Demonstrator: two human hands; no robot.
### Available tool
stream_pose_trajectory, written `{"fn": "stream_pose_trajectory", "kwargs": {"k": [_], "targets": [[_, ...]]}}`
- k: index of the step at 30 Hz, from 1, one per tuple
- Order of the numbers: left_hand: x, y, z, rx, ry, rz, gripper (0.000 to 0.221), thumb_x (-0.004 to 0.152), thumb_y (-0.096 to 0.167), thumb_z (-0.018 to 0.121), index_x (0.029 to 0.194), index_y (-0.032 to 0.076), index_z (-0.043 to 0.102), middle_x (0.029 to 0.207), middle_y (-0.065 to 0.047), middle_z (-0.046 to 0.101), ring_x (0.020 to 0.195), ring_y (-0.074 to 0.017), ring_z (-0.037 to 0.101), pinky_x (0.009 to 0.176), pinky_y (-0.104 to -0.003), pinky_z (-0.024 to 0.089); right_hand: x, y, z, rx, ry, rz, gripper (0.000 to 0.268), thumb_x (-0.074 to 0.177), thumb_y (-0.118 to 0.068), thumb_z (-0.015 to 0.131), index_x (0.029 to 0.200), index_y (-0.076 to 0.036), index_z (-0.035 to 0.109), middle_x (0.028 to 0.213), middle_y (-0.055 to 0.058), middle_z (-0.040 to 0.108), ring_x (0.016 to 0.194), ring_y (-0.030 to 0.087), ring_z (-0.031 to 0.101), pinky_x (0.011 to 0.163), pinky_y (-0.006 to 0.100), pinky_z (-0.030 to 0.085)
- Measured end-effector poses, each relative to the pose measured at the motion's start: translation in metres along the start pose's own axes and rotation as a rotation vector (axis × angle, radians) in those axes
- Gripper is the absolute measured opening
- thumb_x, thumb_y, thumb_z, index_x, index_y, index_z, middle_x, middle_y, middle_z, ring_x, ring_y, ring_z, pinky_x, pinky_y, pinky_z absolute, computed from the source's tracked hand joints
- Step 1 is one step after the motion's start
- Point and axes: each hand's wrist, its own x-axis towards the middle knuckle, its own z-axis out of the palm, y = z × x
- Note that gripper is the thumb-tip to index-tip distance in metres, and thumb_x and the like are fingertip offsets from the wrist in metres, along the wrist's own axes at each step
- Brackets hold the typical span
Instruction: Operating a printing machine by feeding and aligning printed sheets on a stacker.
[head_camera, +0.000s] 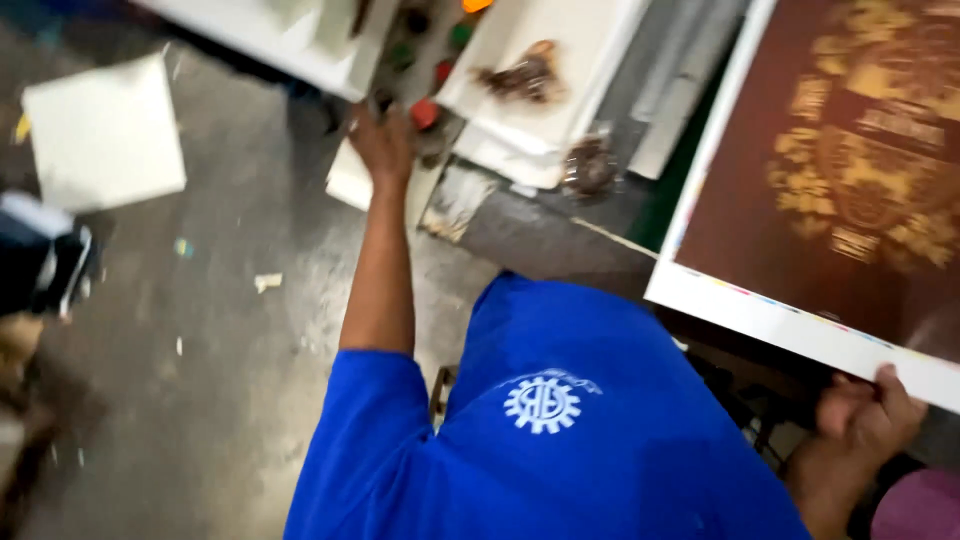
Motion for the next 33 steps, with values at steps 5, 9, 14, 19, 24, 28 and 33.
{"fn": "stream_pose_trajectory", "kwargs": {"k": [5, 9, 14, 19, 24, 28, 33], "targets": [[-0.006, 0.001, 0.002, 0.275, 0.028, 0.258, 0.051, 0.105, 0.028, 0.054, 0.143, -0.004, 0.049, 0.137, -0.026, 0.06, 0.129, -0.0427, 0.055, 0.117, -0.056, 0.018, -0.038, -0.024, 0.067, 0.207, 0.096, 0.012, 0.039, 0.11, 0.007, 0.055, 0.148, 0.003, 0.049, 0.116, 0.014, 0.064, 0.094, 0.027, 0.07, 0.068, 0.034, 0.056], [-0.007, 0.044, -0.009, 0.023, 0.035, -0.023, 0.044, 0.101, 0.024, 0.056, 0.136, -0.003, 0.055, 0.133, -0.021, 0.065, 0.127, -0.038, 0.061, 0.118, -0.047, 0.035, -0.052, -0.007, 0.051, 0.286, 0.058, 0.052, 0.018, 0.112, 0.009, 0.051, 0.129, 0.006, 0.048, 0.103, 0.016, 0.062, 0.089, 0.028, 0.068, 0.071, 0.036, 0.056], [-0.012, 0.041, -0.008, -0.065, 0.107, 0.051, 0.052, 0.098, 0.018, 0.064, 0.138, -0.011, 0.047, 0.134, -0.028, 0.061, 0.126, -0.0418, 0.059, 0.111, -0.047, 0.041, -0.059, -0.005, 0.056, 0.224, 0.116, 0.032, 0.017, 0.113, 0.008, 0.05, 0.13, 0.006, 0.049, 0.102, 0.017, 0.064, 0.082, 0.027, 0.066, 0.069, 0.037, 0.054], [-0.008, 0.039, -0.01, 0.026, 0.056, 0.115, 0.045, 0.098, 0.015, 0.066, 0.133, -0.009, 0.054, 0.13, -0.028, 0.066, 0.124, -0.0409, 0.062, 0.11, -0.048, 0.043, -0.061, -0.001, 0.068, 0.202, 0.202, 0.036, 0.024, 0.112, 0.004, 0.052, 0.136, 0.005, 0.049, 0.106, 0.018, 0.067, 0.084, 0.028, 0.068, 0.068, 0.038, 0.054], [-0.012, 0.045, -0.011, -0.17, 0.124, -0.081, 0.038, 0.103, 0.011, 0.062, 0.132, -0.01, 0.051, 0.125, -0.026, 0.069, 0.115, -0.0331, 0.068, 0.102, -0.04, 0.053, -0.052, -0.005, 0.092, 0.115, 0.154, 0.036, 0.018, 0.114, 0.005, 0.057, 0.13, 0.006, 0.05, 0.104, 0.018, 0.066, 0.085, 0.027, 0.069, 0.067, 0.037, 0.058], [-0.014, 0.055, -0.013, -0.252, 0.122, -0.069, 0.043, 0.102, 0.008, 0.061, 0.136, -0.011, 0.043, 0.128, -0.026, 0.062, 0.115, -0.0333, 0.064, 0.098, -0.04, 0.054, -0.027, -0.004, 0.104, -0.041, 0.228, 0.051, 0.032, 0.108, 0.002, 0.06, 0.138, 0.002, 0.051, 0.114, 0.015, 0.068, 0.092, 0.026, 0.072, 0.069, 0.038, 0.06], [-0.008, 0.04, -0.007, 0.021, 0.119, 0.119, 0.048, 0.103, 0.012, 0.064, 0.141, -0.012, 0.046, 0.129, -0.026, 0.067, 0.116, -0.037, 0.065, 0.104, -0.047, 0.048, 0.026, 0.007, 0.099, -0.116, 0.07, 0.189, 0.033, 0.114, -0.012, 0.066, 0.143, -0.004, 0.053, 0.117, 0.012, 0.069, 0.092, 0.022, 0.071, 0.067, 0.037, 0.061]]}}
